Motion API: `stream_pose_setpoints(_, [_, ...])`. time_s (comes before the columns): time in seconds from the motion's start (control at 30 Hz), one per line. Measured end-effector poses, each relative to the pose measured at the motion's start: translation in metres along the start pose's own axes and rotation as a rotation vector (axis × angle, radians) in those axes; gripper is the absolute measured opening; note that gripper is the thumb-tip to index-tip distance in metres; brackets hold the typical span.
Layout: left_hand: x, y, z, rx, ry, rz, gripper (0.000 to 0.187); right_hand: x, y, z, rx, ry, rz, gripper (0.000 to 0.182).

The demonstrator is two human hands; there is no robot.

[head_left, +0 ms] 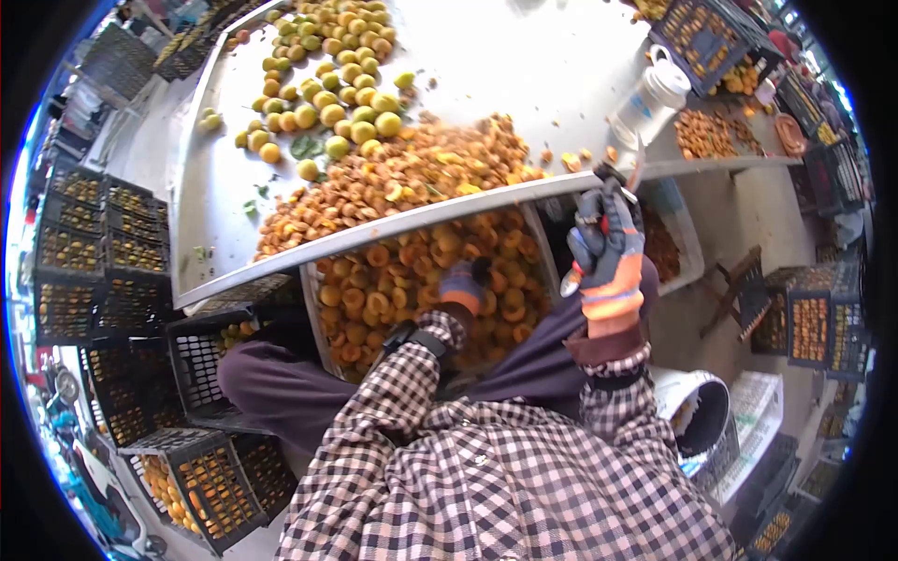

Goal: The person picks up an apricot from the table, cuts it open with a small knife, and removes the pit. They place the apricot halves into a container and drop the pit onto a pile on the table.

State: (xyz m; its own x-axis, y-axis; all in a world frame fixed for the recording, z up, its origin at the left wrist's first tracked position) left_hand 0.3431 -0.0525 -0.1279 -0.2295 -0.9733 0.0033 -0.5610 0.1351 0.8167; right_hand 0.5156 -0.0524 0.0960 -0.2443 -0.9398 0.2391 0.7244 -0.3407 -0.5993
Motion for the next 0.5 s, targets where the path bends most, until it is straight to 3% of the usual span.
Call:
stream_pose_setpoints(0.07, [0.000, 0.017, -0.004, 0.015, -0.032, -0.102, 0.025, 0.000, -0.001, 0.000, 0.022, 0.011, 0.016, 0.027])
stream_pose_setpoints(0.13, [-0.007, 0.010, 0.001, 0.156, -0.062, -0.045, 0.026, -0.001, -0.003, -0.006, 0.041, -0.032, 0.033, 0.027])
stream_pose_setpoints(0.2, [-0.006, 0.036, -0.014, 0.061, -0.007, 0.122, 0.028, 0.003, -0.017, -0.007, 0.096, -0.096, 0.082, 0.027])
stream_pose_setpoints(0.23, [-0.010, 0.039, -0.021, 0.042, -0.126, 0.219, 0.030, 0.004, -0.024, -0.009, 0.135, -0.134, 0.102, 0.025])
stream_pose_setpoints(0.3, [-0.004, 0.113, -0.058, 0.224, -0.406, 0.004, 0.031, -0.003, -0.037, -0.018, 0.155, -0.193, 0.231, 0.024])
stream_pose_setpoints(0.37, [-0.005, 0.170, -0.073, 0.204, -0.482, -0.014, 0.033, -0.012, -0.052, -0.017, 0.255, -0.209, 0.319, 0.026])
stream_pose_setpoints(0.4, [-0.012, 0.189, -0.062, 0.413, -0.419, -0.025, 0.032, -0.017, -0.059, -0.015, 0.286, -0.197, 0.365, 0.026])
stream_pose_setpoints(0.43, [-0.017, 0.215, -0.057, 0.289, -0.453, -0.080, 0.029, -0.020, -0.068, -0.015, 0.318, -0.180, 0.409, 0.026])
stream_pose_setpoints(0.5, [-0.030, 0.260, -0.036, 0.412, -0.396, -0.254, 0.026, -0.038, -0.078, -0.019, 0.360, -0.205, 0.410, 0.026])
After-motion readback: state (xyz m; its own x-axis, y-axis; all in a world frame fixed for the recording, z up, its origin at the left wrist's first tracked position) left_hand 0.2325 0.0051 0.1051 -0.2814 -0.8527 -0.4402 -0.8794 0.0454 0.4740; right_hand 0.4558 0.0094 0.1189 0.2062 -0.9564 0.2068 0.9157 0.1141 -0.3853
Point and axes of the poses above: each hand's wrist, its own x-axis away from the middle knuckle, its own y-axis out of the back of the hand, z = x × y, the point moved 10 cm from there along -x, towards the middle knuckle, and after that the axes turned 6 degrees about -y, right-handed, at the moved point
